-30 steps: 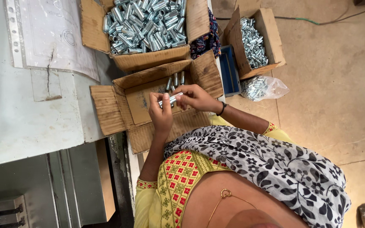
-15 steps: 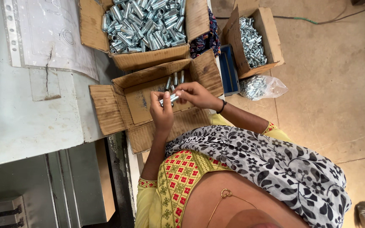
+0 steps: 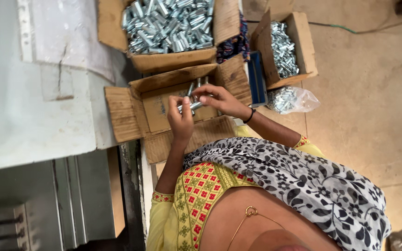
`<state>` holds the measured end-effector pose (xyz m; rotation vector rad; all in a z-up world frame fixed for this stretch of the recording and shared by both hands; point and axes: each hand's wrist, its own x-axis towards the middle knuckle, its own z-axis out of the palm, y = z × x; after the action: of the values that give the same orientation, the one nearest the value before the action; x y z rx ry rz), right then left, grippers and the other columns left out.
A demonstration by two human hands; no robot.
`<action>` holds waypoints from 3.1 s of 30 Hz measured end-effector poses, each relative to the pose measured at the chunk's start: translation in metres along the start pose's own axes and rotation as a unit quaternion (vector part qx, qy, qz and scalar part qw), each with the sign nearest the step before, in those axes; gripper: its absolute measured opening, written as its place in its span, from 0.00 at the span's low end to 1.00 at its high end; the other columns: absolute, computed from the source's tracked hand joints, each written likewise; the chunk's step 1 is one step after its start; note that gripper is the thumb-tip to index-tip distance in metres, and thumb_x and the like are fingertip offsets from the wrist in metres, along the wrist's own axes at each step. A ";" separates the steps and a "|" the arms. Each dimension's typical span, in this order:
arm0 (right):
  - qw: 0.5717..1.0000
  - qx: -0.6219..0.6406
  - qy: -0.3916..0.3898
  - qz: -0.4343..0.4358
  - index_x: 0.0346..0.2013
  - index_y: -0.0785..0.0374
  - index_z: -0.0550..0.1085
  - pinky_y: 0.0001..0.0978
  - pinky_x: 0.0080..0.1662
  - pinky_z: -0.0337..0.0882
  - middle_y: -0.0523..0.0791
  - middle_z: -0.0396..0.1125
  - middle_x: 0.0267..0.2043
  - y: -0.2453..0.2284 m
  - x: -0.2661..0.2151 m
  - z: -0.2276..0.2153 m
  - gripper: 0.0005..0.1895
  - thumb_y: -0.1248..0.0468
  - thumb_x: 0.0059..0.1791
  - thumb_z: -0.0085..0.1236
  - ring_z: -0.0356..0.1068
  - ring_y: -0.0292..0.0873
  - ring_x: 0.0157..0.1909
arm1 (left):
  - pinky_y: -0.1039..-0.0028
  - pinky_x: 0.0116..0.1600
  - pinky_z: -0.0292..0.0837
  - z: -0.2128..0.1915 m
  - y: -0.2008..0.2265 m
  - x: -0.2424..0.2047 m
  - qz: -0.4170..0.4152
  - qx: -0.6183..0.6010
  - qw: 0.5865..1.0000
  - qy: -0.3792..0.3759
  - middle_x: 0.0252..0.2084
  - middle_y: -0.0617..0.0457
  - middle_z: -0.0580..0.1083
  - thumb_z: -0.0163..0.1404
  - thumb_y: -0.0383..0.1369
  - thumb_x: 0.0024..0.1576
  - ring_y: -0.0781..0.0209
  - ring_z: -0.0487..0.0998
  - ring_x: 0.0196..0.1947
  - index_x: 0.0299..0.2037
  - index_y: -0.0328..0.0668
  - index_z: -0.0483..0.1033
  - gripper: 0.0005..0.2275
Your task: The person picks up small cylindrical metal parts from a cardboard box, holds them in both hands, and places them back into the box. The person repeats this process multiple times, handling the parts one at a time or in small groups.
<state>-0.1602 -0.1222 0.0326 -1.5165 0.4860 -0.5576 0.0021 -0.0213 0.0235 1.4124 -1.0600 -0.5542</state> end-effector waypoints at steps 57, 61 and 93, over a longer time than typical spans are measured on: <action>0.978 0.156 0.122 0.060 0.58 0.66 0.73 0.32 0.52 0.78 0.47 0.72 0.52 -0.008 -0.019 0.017 0.18 0.72 0.53 0.58 0.75 0.38 0.50 | 0.76 0.34 0.74 0.006 -0.037 0.001 -0.247 -0.255 0.930 -0.097 0.34 0.49 0.76 0.48 0.33 0.66 0.66 0.76 0.27 0.50 0.37 0.69 0.08; 0.992 -0.068 0.103 -0.015 0.52 0.64 0.77 0.31 0.48 0.79 0.47 0.74 0.49 -0.014 -0.017 0.011 0.14 0.71 0.51 0.65 0.77 0.39 0.47 | 0.75 0.33 0.74 0.000 -0.030 0.000 -0.288 -0.325 0.895 -0.107 0.34 0.48 0.77 0.47 0.33 0.66 0.63 0.77 0.26 0.51 0.36 0.69 0.09; 0.912 -0.388 0.061 -0.121 0.37 0.60 0.70 0.44 0.32 0.67 0.47 0.65 0.25 -0.031 -0.013 -0.004 0.13 0.55 0.56 0.57 0.68 0.50 0.27 | 0.76 0.32 0.71 -0.012 0.005 0.005 -0.214 -0.249 0.940 -0.092 0.31 0.52 0.73 0.47 0.35 0.65 0.66 0.74 0.27 0.45 0.37 0.70 0.08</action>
<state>-0.1741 -0.1159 0.0634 -2.3352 0.6672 -0.6971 0.0132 -0.0190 0.0317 1.1461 -0.6789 -1.2021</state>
